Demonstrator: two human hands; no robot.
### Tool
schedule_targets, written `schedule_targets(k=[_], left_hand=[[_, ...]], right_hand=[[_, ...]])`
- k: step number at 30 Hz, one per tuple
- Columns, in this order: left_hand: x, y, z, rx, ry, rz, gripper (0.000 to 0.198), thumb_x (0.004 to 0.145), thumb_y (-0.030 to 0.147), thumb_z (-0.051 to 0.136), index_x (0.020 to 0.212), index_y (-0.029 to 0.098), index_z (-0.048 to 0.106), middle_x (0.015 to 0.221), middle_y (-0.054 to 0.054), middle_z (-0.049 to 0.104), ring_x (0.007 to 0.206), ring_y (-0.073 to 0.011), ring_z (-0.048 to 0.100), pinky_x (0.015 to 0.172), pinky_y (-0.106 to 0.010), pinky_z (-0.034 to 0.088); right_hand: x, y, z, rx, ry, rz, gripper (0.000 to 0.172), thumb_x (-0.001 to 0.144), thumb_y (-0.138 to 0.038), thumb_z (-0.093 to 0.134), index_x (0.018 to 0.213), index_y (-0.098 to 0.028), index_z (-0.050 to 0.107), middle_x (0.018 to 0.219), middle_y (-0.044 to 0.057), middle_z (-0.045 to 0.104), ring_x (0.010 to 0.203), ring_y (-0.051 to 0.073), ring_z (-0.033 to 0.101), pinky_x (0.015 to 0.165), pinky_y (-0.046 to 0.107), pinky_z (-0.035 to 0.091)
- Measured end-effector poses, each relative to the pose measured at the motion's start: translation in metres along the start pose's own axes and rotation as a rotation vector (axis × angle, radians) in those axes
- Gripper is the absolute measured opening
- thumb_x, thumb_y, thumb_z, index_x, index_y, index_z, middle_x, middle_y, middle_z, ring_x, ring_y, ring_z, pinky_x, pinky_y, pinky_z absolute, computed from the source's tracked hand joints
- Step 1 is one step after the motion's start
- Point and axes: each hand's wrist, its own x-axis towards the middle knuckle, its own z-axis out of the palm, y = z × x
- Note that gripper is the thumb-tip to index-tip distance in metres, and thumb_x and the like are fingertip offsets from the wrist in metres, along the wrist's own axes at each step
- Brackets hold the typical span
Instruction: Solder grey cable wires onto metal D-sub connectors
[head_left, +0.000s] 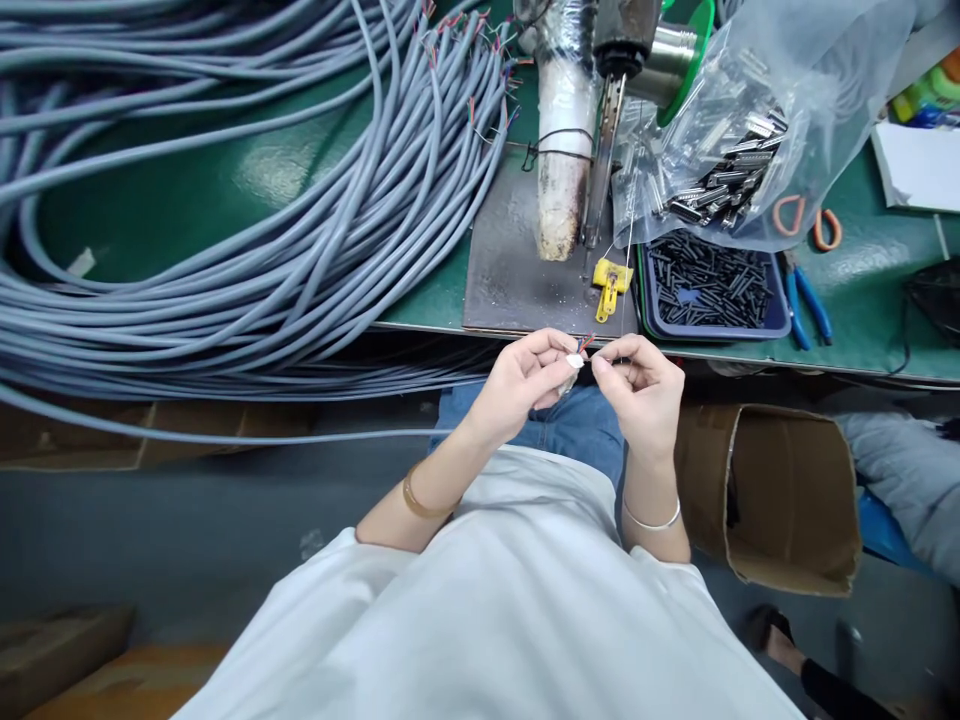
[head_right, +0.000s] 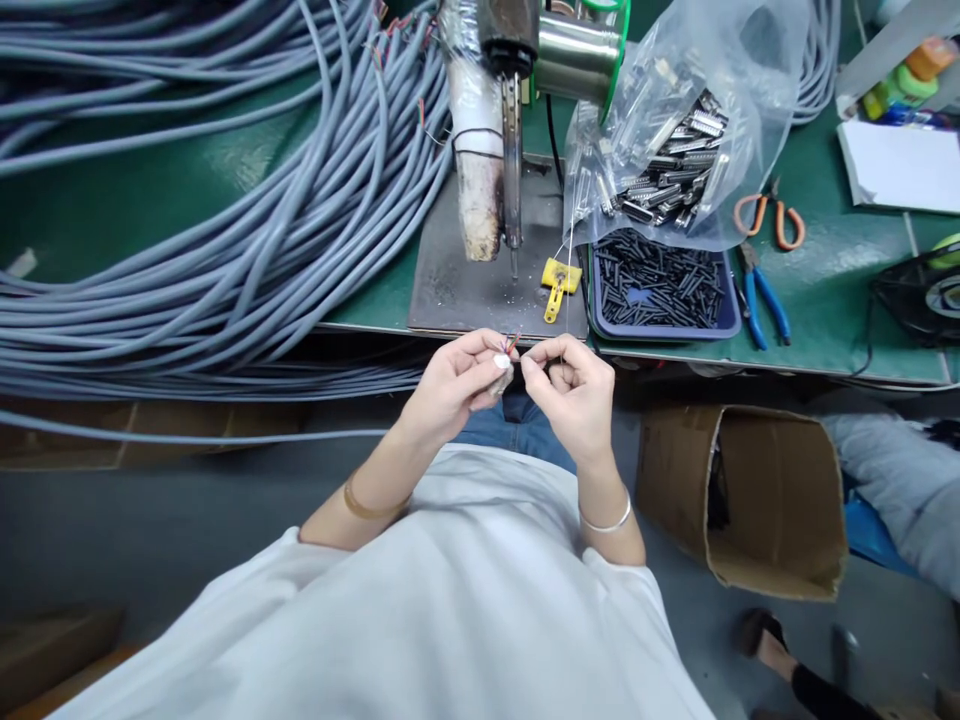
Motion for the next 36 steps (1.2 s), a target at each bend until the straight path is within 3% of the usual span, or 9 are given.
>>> schedule_targets(k=[3,8,13,18,24,26,31,34,36], left_hand=[[-0.001,0.003,0.002,0.013,0.049,0.030,0.033,0.072,0.035,0.088,0.084,0.015,0.064,0.062,0.006,0.054,0.044,-0.0004,0.032,0.039,-0.014,0.020],[-0.001,0.006,0.001,0.021,0.112,0.014,0.031,0.073,0.036,0.084,0.077,0.017,0.060,0.052,0.009,0.043,0.041,-0.0023,0.030,0.037,-0.015,0.019],[0.000,0.006,-0.001,0.021,0.081,0.031,0.029,0.072,0.033,0.083,0.075,0.017,0.060,0.051,0.008,0.044,0.040,-0.0027,0.030,0.037,-0.016,0.020],[-0.001,0.005,0.002,0.045,0.064,0.044,0.032,0.068,0.031,0.086,0.071,0.015,0.059,0.051,0.009,0.042,0.043,-0.0014,0.027,0.041,-0.016,0.019],[-0.003,0.006,-0.007,0.073,0.122,0.118,0.028,0.076,0.037,0.081,0.075,0.015,0.063,0.050,0.007,0.044,0.042,-0.0028,0.029,0.042,-0.017,0.019],[-0.005,0.005,-0.009,0.111,0.081,0.076,0.031,0.074,0.038,0.083,0.074,0.015,0.063,0.051,0.007,0.047,0.042,-0.0027,0.029,0.042,-0.018,0.021],[-0.012,-0.001,-0.003,0.242,-0.112,-0.015,0.030,0.074,0.039,0.082,0.071,0.014,0.066,0.060,0.002,0.057,0.049,-0.0041,0.037,0.048,-0.019,0.029],[-0.014,-0.005,0.000,0.267,-0.169,-0.047,0.031,0.074,0.039,0.082,0.071,0.013,0.065,0.060,0.002,0.056,0.051,-0.0045,0.038,0.050,-0.019,0.030],[-0.014,-0.008,-0.002,0.246,-0.167,-0.086,0.033,0.074,0.041,0.082,0.071,0.014,0.063,0.057,0.004,0.051,0.048,-0.0038,0.035,0.048,-0.019,0.028]], right_hand=[[-0.001,-0.002,0.001,0.007,0.026,0.006,0.019,0.089,-0.036,0.070,0.078,-0.021,0.067,0.068,-0.004,0.057,0.049,0.005,0.039,0.045,0.023,0.026],[-0.005,-0.007,-0.008,-0.176,0.245,-0.155,0.013,0.095,-0.035,0.065,0.094,-0.024,0.073,0.073,-0.002,0.068,0.056,0.010,0.058,0.049,0.024,0.040],[-0.004,-0.005,-0.014,-0.566,-0.019,-0.531,0.026,0.094,-0.022,0.068,0.119,-0.027,0.071,0.079,-0.002,0.073,0.059,0.009,0.061,0.058,0.024,0.046],[0.001,0.002,-0.010,-0.733,-0.094,-0.660,0.009,0.097,-0.018,0.061,0.101,-0.020,0.069,0.079,0.001,0.074,0.060,0.009,0.062,0.060,0.025,0.044],[0.000,-0.034,-0.052,-0.512,0.133,-0.604,0.011,0.097,-0.026,0.062,0.094,-0.026,0.072,0.070,-0.003,0.072,0.052,0.010,0.060,0.050,0.026,0.042],[0.013,-0.051,-0.073,-0.728,0.086,-0.601,0.011,0.096,-0.027,0.063,0.098,-0.027,0.074,0.077,-0.001,0.075,0.061,0.012,0.066,0.059,0.028,0.046],[0.099,-0.059,-0.101,-1.323,-0.039,-0.195,0.027,0.096,-0.028,0.062,0.074,-0.014,0.068,0.088,0.016,0.077,0.085,0.019,0.071,0.070,0.037,0.035],[0.155,-0.046,-0.097,-1.358,-0.117,-0.120,0.029,0.097,-0.021,0.055,0.078,-0.005,0.068,0.103,0.024,0.075,0.106,0.023,0.070,0.080,0.039,0.036],[0.183,-0.037,-0.090,-1.301,-0.163,-0.098,0.030,0.095,-0.024,0.056,0.082,-0.002,0.071,0.103,0.019,0.076,0.110,0.022,0.068,0.086,0.037,0.038]])
